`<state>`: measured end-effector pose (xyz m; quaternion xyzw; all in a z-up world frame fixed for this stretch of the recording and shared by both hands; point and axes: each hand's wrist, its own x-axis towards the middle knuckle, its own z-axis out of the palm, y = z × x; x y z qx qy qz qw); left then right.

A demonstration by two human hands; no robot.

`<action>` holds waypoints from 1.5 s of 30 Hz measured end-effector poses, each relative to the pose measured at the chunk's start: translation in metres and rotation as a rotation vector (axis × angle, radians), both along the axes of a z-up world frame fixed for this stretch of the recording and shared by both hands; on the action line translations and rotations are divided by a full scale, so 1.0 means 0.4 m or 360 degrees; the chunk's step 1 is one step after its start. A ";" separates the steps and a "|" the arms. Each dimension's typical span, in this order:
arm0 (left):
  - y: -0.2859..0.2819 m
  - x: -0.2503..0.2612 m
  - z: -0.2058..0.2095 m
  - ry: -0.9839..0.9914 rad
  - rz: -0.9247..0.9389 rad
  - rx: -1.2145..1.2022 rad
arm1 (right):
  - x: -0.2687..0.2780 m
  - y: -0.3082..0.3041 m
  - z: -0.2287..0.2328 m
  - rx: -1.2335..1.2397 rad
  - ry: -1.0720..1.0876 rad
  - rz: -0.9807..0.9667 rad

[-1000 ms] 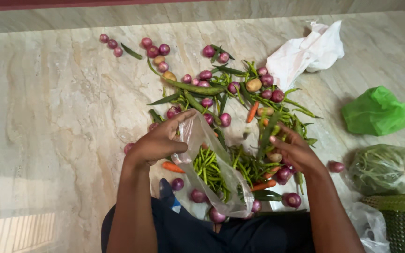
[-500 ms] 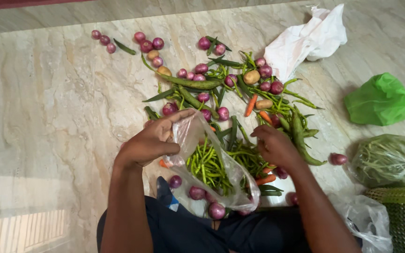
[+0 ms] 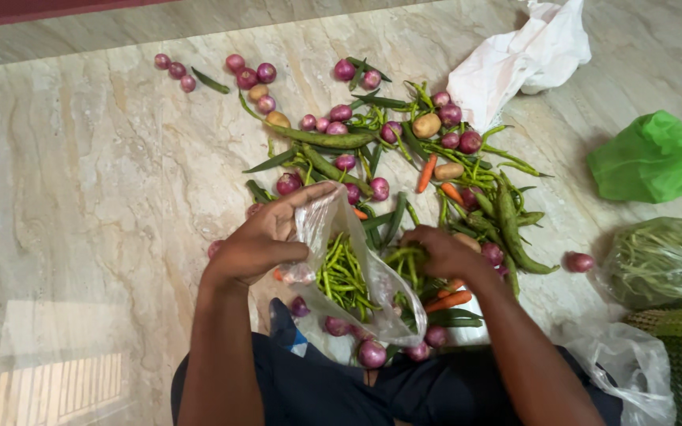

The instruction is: The person sorts various vegetables including onions and green chilies by hand on the floor, placing some into plastic bags and a woven basket.

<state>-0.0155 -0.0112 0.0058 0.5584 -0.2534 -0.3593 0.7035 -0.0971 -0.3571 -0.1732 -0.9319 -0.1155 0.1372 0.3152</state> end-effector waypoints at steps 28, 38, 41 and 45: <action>-0.055 -0.010 -0.018 0.0108 0.0065 -0.0149 | -0.018 -0.081 0.169 0.1390 0.0382 -0.1256; -0.059 -0.023 -0.007 0.0064 -0.0102 -0.0161 | -0.060 -0.123 0.215 0.2448 -0.0015 -0.0557; -0.062 -0.028 0.001 0.0018 -0.0167 -0.0013 | -0.103 -0.074 0.275 0.2924 -0.0100 -0.0059; -0.076 -0.038 0.011 0.0035 -0.0258 0.0004 | -0.118 0.044 0.296 0.3306 -0.0064 0.0191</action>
